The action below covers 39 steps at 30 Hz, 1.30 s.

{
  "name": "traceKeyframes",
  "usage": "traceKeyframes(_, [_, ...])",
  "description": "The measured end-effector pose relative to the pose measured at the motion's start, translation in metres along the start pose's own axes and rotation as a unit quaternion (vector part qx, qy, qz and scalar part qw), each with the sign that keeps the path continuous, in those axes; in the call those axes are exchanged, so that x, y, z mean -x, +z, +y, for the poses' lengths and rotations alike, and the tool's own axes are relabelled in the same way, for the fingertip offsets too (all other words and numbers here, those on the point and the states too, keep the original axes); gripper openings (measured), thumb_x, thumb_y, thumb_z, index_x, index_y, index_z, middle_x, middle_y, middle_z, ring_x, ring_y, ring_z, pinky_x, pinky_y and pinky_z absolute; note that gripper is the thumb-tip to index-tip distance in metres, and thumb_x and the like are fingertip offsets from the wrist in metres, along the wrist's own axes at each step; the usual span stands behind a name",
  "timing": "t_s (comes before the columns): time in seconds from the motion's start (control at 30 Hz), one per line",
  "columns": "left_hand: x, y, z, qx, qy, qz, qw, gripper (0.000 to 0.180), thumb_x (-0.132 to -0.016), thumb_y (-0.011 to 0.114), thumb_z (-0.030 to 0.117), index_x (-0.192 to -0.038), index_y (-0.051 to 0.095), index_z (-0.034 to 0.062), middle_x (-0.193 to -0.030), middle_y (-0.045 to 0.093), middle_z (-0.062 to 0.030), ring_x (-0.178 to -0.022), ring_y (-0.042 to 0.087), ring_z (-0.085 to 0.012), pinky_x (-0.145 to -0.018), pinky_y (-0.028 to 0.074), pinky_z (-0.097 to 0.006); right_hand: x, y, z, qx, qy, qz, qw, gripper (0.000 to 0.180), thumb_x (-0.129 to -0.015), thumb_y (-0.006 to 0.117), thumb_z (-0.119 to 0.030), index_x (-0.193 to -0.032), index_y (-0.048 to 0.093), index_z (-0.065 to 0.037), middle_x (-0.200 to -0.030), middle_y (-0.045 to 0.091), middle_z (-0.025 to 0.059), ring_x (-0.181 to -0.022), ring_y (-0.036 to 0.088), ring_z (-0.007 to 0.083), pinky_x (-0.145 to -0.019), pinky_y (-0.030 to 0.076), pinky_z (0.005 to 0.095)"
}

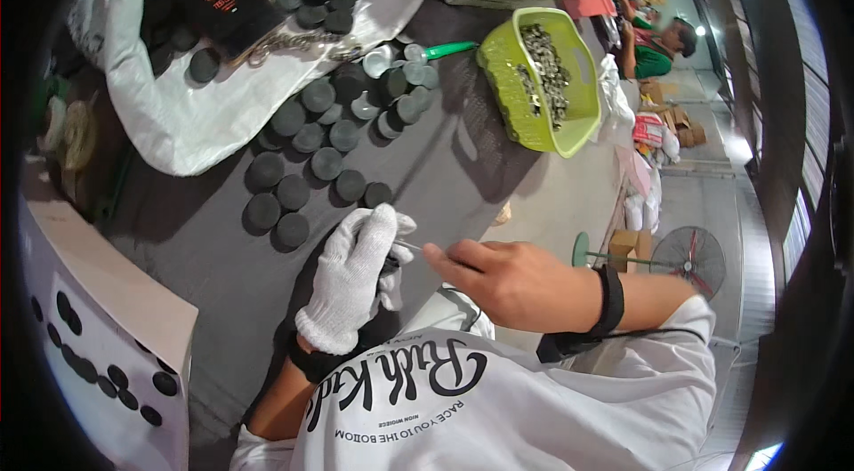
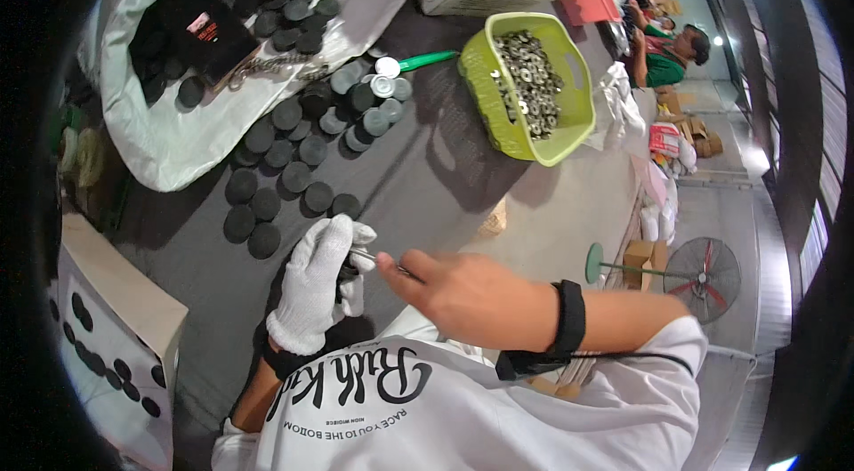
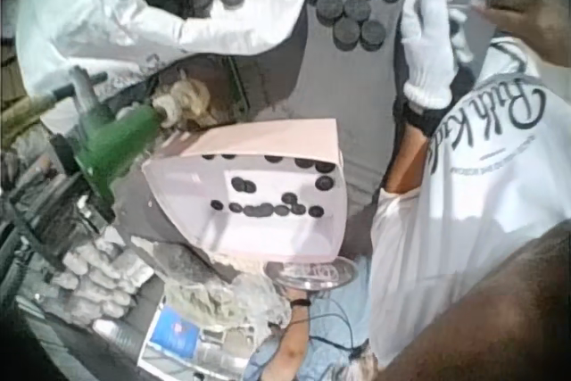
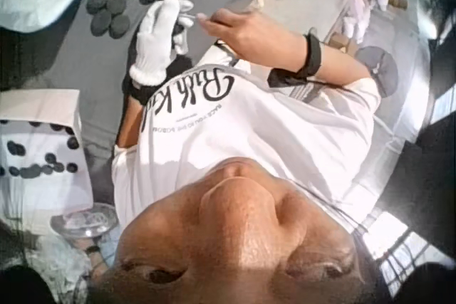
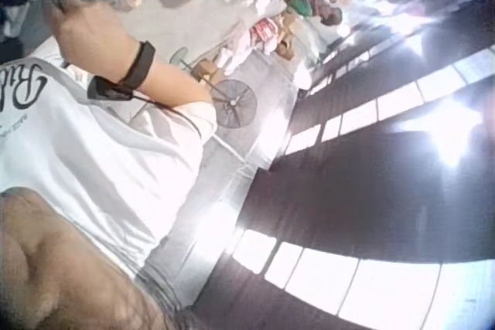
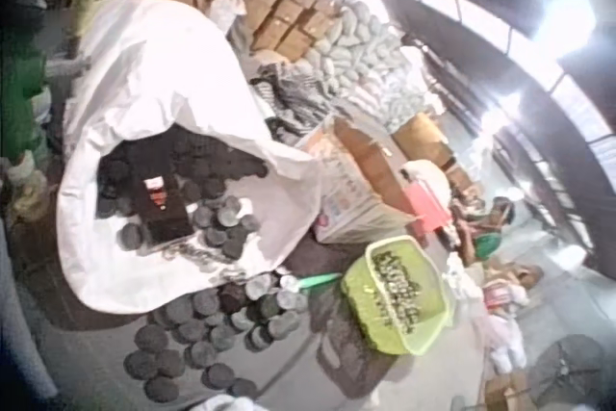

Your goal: Manually inserting metal components into rubber or plastic discs using a small tool.

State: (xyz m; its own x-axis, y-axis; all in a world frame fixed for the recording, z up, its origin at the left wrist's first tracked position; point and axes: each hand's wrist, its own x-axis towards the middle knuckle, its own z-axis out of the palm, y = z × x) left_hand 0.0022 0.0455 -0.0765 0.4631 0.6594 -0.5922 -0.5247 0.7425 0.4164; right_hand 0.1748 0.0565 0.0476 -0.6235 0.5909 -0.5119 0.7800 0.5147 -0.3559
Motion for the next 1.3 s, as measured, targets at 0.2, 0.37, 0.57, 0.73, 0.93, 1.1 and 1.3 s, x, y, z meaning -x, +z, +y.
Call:
traceKeyframes(0.2, [0.0, 0.004, -0.013, -0.107, 0.062, -0.003, 0.992, 0.027, -0.1, 0.049, 0.031, -0.1, 0.059, 0.0058, -0.069, 0.057, -0.0009, -0.043, 0.044, -0.0047, -0.038, 0.035, -0.021, -0.022, -0.021, 0.035, -0.17, -0.044, -0.098, 0.98, 0.044, -0.085, 0.053, -0.004, -0.128, 0.052, 0.007, -0.095, 0.064, 0.0179, -0.066, 0.064, 0.0277, -0.061, 0.051, 0.0377])
traceKeyframes(0.37, [0.002, 0.002, -0.009, -0.157, 0.063, -0.051, 0.984, 0.024, -0.1, 0.049, 0.026, -0.106, 0.057, 0.0048, -0.071, 0.056, -0.0023, -0.044, 0.044, -0.005, -0.039, 0.037, -0.021, -0.032, -0.049, 0.047, -0.471, 0.237, -0.248, 0.813, 0.036, -0.098, 0.051, -0.016, -0.13, 0.055, 0.0, -0.089, 0.064, 0.0007, -0.057, 0.053, 0.0071, -0.047, 0.042, 0.0221])
traceKeyframes(0.57, [-0.004, 0.001, -0.02, -0.06, 0.08, -0.043, 0.994, 0.026, -0.099, 0.049, 0.027, -0.114, 0.055, 0.0069, -0.076, 0.053, -0.0003, -0.047, 0.044, -0.0048, -0.039, 0.038, -0.021, -0.031, -0.018, 0.05, -0.419, 0.147, -0.199, 0.873, 0.041, -0.098, 0.052, -0.017, -0.134, 0.048, 0.001, -0.094, 0.064, 0.0055, -0.065, 0.057, 0.0103, -0.054, 0.047, 0.0261])
traceKeyframes(0.73, [-0.004, -0.009, -0.006, 0.162, 0.003, -0.051, 0.985, 0.042, -0.098, 0.046, 0.046, -0.114, 0.058, 0.0094, -0.071, 0.055, 0.0004, -0.046, 0.043, -0.0069, -0.038, 0.035, -0.023, -0.02, -0.018, 0.02, -0.231, 0.106, -0.07, 0.965, 0.031, -0.084, 0.064, -0.011, -0.111, 0.06, 0.002, -0.091, 0.064, 0.0201, -0.077, 0.063, 0.0344, -0.067, 0.049, 0.0379])
traceKeyframes(0.93, [-0.005, -0.004, -0.008, 0.108, 0.022, -0.039, 0.993, 0.04, -0.099, 0.044, 0.042, -0.112, 0.059, 0.0076, -0.071, 0.055, -0.0006, -0.048, 0.046, -0.0099, -0.041, 0.037, -0.025, -0.048, 0.038, 0.015, -0.201, 0.025, 0.215, 0.955, 0.026, -0.08, 0.071, -0.012, -0.102, 0.063, -0.001, -0.079, 0.06, 0.0137, -0.067, 0.061, 0.0306, -0.057, 0.047, 0.0375])
traceKeyframes(1.1, [-0.004, -0.008, -0.01, 0.122, -0.009, -0.044, 0.992, 0.04, -0.099, 0.044, 0.041, -0.112, 0.059, 0.0063, -0.086, 0.059, 0.0002, -0.066, 0.054, -0.0076, -0.051, 0.042, -0.024, -0.058, 0.05, 0.013, -0.103, -0.024, 0.276, 0.955, 0.021, -0.075, 0.073, -0.009, -0.092, 0.062, -0.003, -0.076, 0.059, 0.0105, -0.061, 0.059, 0.03, -0.054, 0.047, 0.0374])
traceKeyframes(1.3, [-0.002, -0.005, -0.003, 0.16, -0.023, -0.039, 0.986, 0.04, -0.098, 0.044, 0.041, -0.11, 0.059, 0.0063, -0.085, 0.061, -0.0025, -0.064, 0.055, -0.0125, -0.05, 0.042, -0.026, -0.046, 0.048, 0.013, -0.148, 0.048, 0.369, 0.916, 0.017, -0.076, 0.071, -0.006, -0.091, 0.063, -0.003, -0.072, 0.057, 0.0092, -0.057, 0.058, 0.0252, -0.052, 0.046, 0.0329])
